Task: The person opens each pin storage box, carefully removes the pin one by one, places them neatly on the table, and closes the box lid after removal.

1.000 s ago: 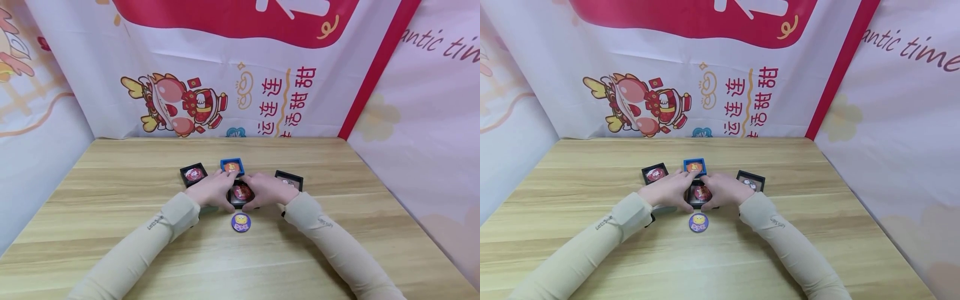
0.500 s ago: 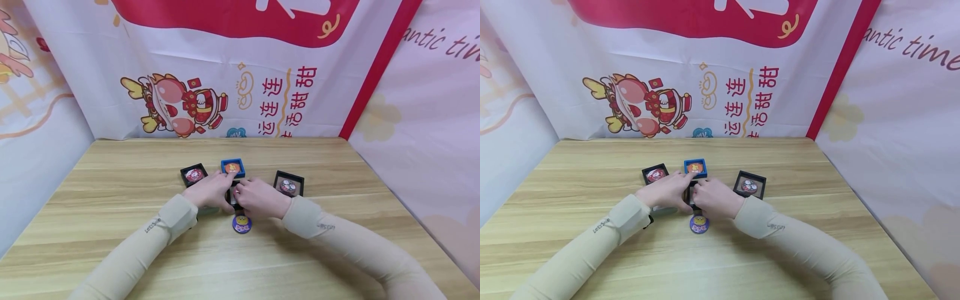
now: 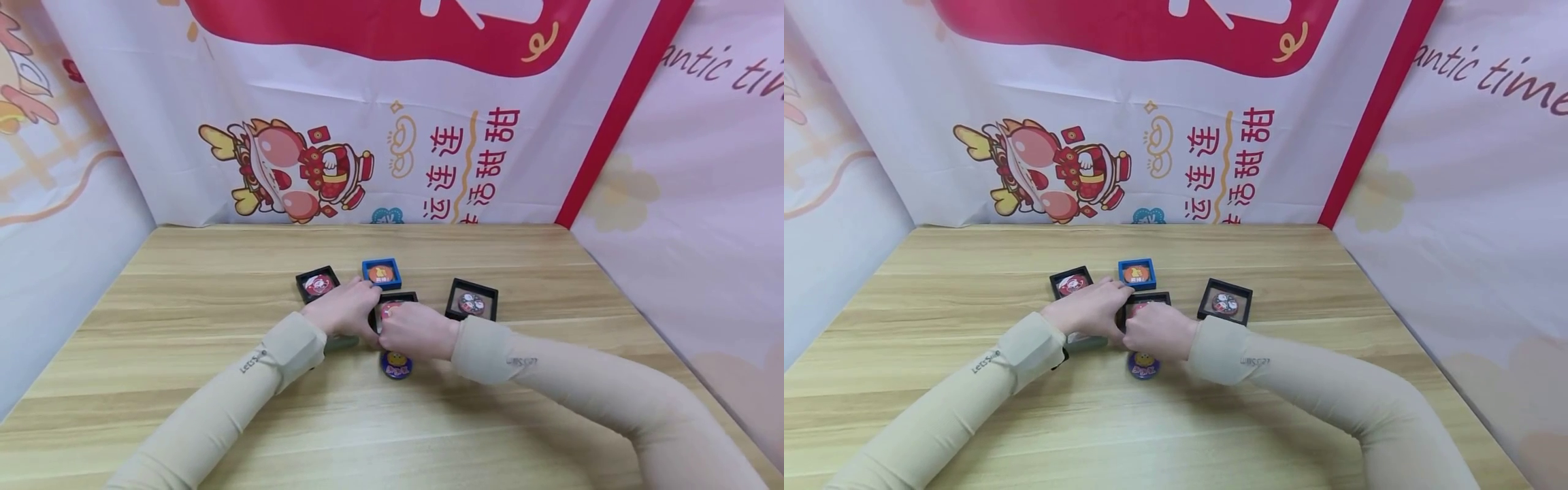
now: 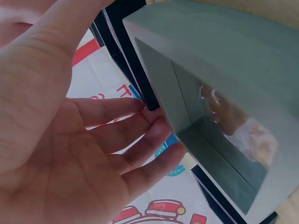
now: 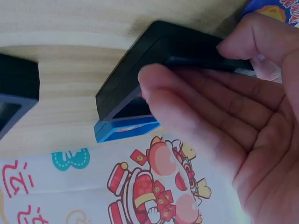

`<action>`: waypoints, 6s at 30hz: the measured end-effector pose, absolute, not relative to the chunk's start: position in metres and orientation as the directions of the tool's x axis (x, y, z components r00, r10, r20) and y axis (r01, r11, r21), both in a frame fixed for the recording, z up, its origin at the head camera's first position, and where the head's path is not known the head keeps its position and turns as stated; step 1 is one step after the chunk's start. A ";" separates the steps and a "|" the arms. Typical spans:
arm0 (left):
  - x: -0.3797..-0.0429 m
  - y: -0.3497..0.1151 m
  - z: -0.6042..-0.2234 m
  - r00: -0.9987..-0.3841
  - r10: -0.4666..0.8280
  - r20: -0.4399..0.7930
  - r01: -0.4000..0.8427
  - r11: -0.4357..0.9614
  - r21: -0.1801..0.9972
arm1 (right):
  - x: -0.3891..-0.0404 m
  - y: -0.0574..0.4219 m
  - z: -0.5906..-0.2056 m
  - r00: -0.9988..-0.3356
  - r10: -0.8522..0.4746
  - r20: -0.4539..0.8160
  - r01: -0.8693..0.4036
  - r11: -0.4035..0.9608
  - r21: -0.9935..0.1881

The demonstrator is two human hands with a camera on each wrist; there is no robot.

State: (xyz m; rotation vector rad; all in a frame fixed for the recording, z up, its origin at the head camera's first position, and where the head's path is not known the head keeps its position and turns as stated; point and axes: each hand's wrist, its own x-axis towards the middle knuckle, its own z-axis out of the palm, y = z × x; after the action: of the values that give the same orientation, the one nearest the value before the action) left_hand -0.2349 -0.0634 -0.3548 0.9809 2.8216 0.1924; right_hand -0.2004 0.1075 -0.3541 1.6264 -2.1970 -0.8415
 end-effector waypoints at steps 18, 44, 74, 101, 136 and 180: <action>-0.238 -0.064 -0.359 -0.762 0.644 -0.073 0.627 0.761 0.167 | -0.211 0.102 -0.348 -0.343 -0.910 -0.234 -0.847 0.191 0.496; -0.241 -0.068 -0.356 -0.748 0.659 -0.076 0.627 0.740 0.245 | -0.215 0.099 -0.349 -0.310 -0.917 -0.249 -0.832 0.136 0.538; -0.247 -0.080 -0.363 -0.779 0.624 -0.059 0.599 0.769 0.220 | -0.217 0.100 -0.353 -0.334 -0.907 -0.255 -0.765 0.103 0.635; -0.246 -0.081 -0.366 -0.823 0.563 -0.073 0.540 0.815 0.210 | -0.221 0.101 -0.348 -0.329 -0.928 -0.173 -0.780 0.163 0.605; -0.240 -0.086 -0.365 -0.840 0.535 -0.087 0.490 0.818 0.303 | -0.235 0.121 -0.326 -0.446 -0.895 0.012 -0.879 0.441 0.179; -0.226 -0.087 -0.364 -0.845 0.529 -0.080 0.476 0.813 0.336 | -0.250 0.149 -0.320 -0.638 -0.753 0.163 -0.760 0.581 -0.290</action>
State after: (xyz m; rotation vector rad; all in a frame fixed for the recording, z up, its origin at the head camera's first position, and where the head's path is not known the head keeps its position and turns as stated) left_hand -0.2260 -0.0867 -0.3639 0.7903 2.8273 0.4571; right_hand -0.2497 0.1489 -0.3204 1.3274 -2.7735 0.5262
